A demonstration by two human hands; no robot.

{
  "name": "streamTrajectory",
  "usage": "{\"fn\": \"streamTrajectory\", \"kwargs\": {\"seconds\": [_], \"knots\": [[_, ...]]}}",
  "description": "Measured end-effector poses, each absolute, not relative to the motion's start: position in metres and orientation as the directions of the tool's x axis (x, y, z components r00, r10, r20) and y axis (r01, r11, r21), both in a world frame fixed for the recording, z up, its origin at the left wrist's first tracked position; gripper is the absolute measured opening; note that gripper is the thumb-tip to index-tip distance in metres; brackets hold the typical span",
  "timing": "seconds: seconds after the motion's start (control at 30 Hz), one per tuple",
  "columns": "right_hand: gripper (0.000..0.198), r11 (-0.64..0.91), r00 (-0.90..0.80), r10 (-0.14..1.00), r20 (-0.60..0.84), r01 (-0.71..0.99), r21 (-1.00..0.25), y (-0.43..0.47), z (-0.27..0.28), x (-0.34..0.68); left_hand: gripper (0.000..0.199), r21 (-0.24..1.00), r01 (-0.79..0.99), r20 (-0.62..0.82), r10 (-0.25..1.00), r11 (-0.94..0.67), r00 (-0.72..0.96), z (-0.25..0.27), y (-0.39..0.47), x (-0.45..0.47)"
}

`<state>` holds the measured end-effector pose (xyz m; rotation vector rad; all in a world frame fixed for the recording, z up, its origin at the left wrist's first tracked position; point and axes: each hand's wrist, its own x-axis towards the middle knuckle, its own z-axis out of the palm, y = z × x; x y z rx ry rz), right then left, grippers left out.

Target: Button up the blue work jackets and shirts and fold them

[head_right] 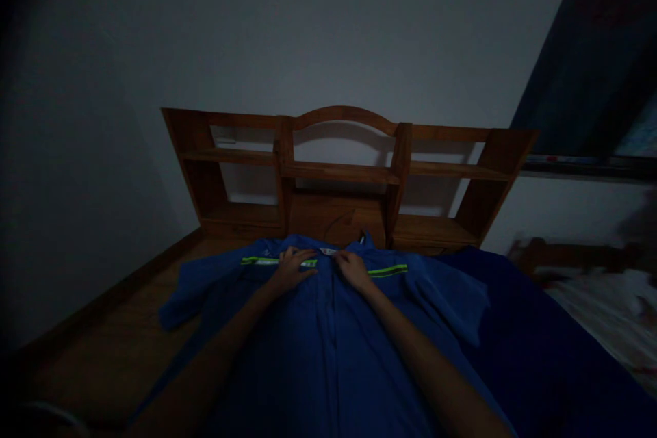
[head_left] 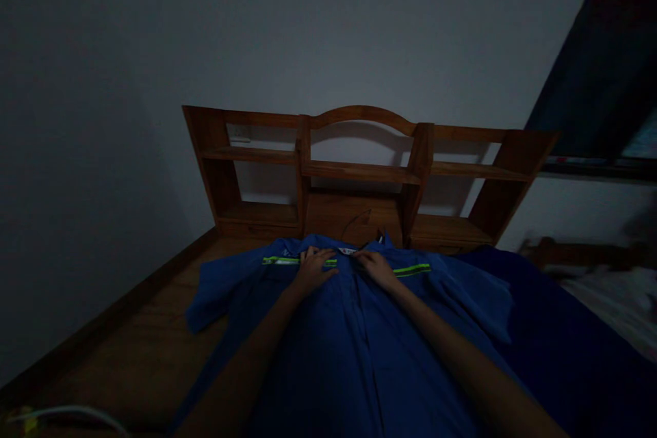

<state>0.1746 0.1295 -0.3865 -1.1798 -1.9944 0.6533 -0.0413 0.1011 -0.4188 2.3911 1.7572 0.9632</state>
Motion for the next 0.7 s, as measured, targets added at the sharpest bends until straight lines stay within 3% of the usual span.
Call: {"fn": "streamTrajectory", "kwargs": {"seconds": [0.13, 0.23, 0.33, 0.47, 0.63, 0.7], "knots": [[0.053, 0.554, -0.359, 0.832, 0.423, 0.527, -0.644, 0.117, -0.419, 0.173, 0.050, 0.382, 0.843, 0.447, 0.874, -0.378, 0.190, -0.422, 0.102, -0.037], [0.058, 0.553, -0.304, 0.825, 0.477, 0.609, -0.568, 0.121, -0.426, 0.183, 0.048, 0.418, 0.813, 0.452, 0.869, -0.405, 0.201, -0.428, 0.104, -0.034], [0.069, 0.485, -0.272, 0.857, 0.438, 0.714, -0.505, 0.129, -0.426, 0.194, 0.043, 0.537, 0.749, 0.427, 0.891, -0.388, 0.155, -0.430, 0.109, -0.034], [0.082, 0.478, -0.353, 0.865, 0.358, 0.798, -0.368, 0.138, -0.426, 0.204, 0.032, 0.698, 0.603, 0.361, 0.917, -0.387, 0.171, -0.423, 0.116, -0.035], [0.075, 0.550, -0.509, 0.835, 0.208, 0.776, -0.308, 0.142, -0.416, 0.203, 0.034, 0.732, 0.539, 0.311, 0.908, -0.416, 0.280, -0.420, 0.120, -0.013], [0.072, 0.576, -0.533, 0.817, 0.219, 0.754, -0.314, 0.139, -0.410, 0.202, 0.035, 0.733, 0.547, 0.312, 0.915, -0.404, 0.257, -0.423, 0.121, 0.000]]}}
